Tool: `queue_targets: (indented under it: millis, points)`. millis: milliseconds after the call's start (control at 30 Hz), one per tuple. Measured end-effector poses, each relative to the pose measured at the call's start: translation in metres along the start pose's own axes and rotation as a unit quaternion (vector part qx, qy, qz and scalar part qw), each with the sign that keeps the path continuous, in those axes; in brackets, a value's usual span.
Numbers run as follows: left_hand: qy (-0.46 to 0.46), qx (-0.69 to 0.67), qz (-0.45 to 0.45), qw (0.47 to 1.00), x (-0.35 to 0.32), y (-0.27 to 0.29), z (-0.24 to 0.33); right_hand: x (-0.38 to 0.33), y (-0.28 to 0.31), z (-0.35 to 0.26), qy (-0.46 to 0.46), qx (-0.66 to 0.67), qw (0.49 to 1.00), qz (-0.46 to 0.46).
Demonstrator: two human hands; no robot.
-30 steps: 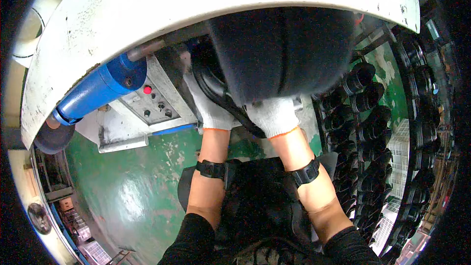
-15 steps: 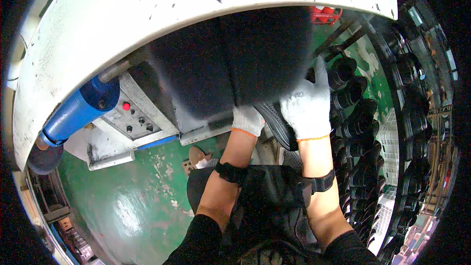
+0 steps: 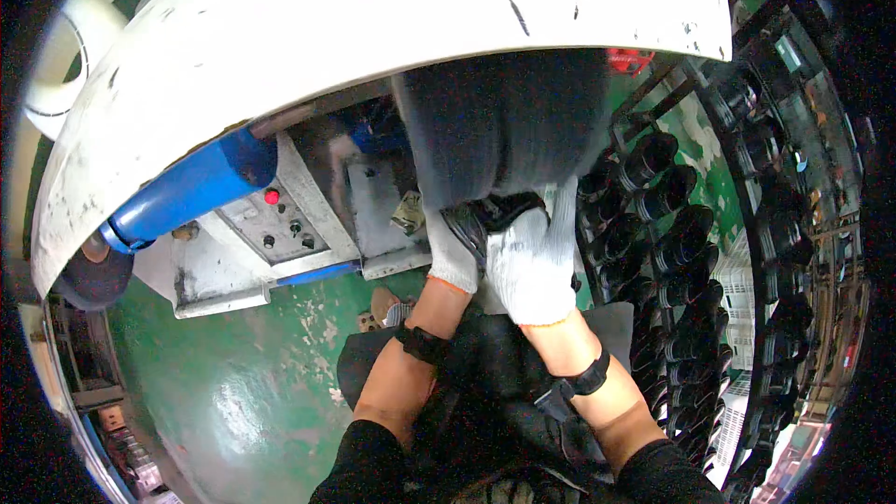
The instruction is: Polishing and inspecting black leather shoes using an industrial buffing machine.
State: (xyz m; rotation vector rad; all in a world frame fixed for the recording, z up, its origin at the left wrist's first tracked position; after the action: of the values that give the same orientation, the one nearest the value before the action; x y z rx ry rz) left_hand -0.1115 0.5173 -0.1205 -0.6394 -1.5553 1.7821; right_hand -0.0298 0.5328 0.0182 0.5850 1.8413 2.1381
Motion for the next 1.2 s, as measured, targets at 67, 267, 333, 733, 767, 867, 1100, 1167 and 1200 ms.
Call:
queue_targets:
  millis: [67,267,333,733,767,867,1100,1167,1200]
  points:
    - [0.012,0.014,-0.022,1.0,-0.005,-0.014,-0.003,-0.018,0.02,-0.006,0.006,0.067,0.996,0.054]
    - [0.099,0.009,-0.048,0.994,-0.044,-0.046,-0.021,-0.09,0.022,-0.005,0.008,0.277,0.961,0.002]
    - [0.135,-0.026,-0.068,0.988,-0.054,-0.073,-0.029,-0.108,0.007,0.003,-0.004,0.451,0.892,-0.022]
    - [0.188,0.014,-0.118,0.975,-0.11,-0.228,-0.08,-0.236,0.168,0.093,0.218,0.169,0.961,-0.014]
    - [0.183,0.025,-0.155,0.97,-0.114,-0.252,-0.087,-0.245,0.199,0.103,0.2,0.17,0.96,0.098]
    - [0.236,-0.043,-0.326,0.914,-0.13,-0.283,-0.111,-0.246,0.265,0.133,0.124,0.059,0.977,0.163]
    - [0.355,0.038,-0.251,0.9,-0.17,-0.231,-0.142,-0.198,0.378,0.285,-0.035,-0.117,0.922,0.367]
    - [0.343,0.052,-0.207,0.915,-0.172,-0.21,-0.136,-0.169,0.383,0.34,-0.122,-0.136,0.922,0.342]
    - [0.344,0.056,-0.208,0.914,-0.172,-0.202,-0.134,-0.15,0.378,0.371,-0.144,-0.079,0.934,0.318]
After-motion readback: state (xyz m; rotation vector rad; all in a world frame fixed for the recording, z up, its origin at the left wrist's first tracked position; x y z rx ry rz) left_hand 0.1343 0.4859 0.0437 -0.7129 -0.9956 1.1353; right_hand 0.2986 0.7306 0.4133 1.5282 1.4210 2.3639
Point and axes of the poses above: each hand's wrist, its own x-axis towards the middle knuckle, its own y-axis out of the back of the hand, z = x × y, the point moved 7 cm from there along x, towards the middle knuckle, and after that the axes turned 15 degrees about -z, right-handed, at the moved point
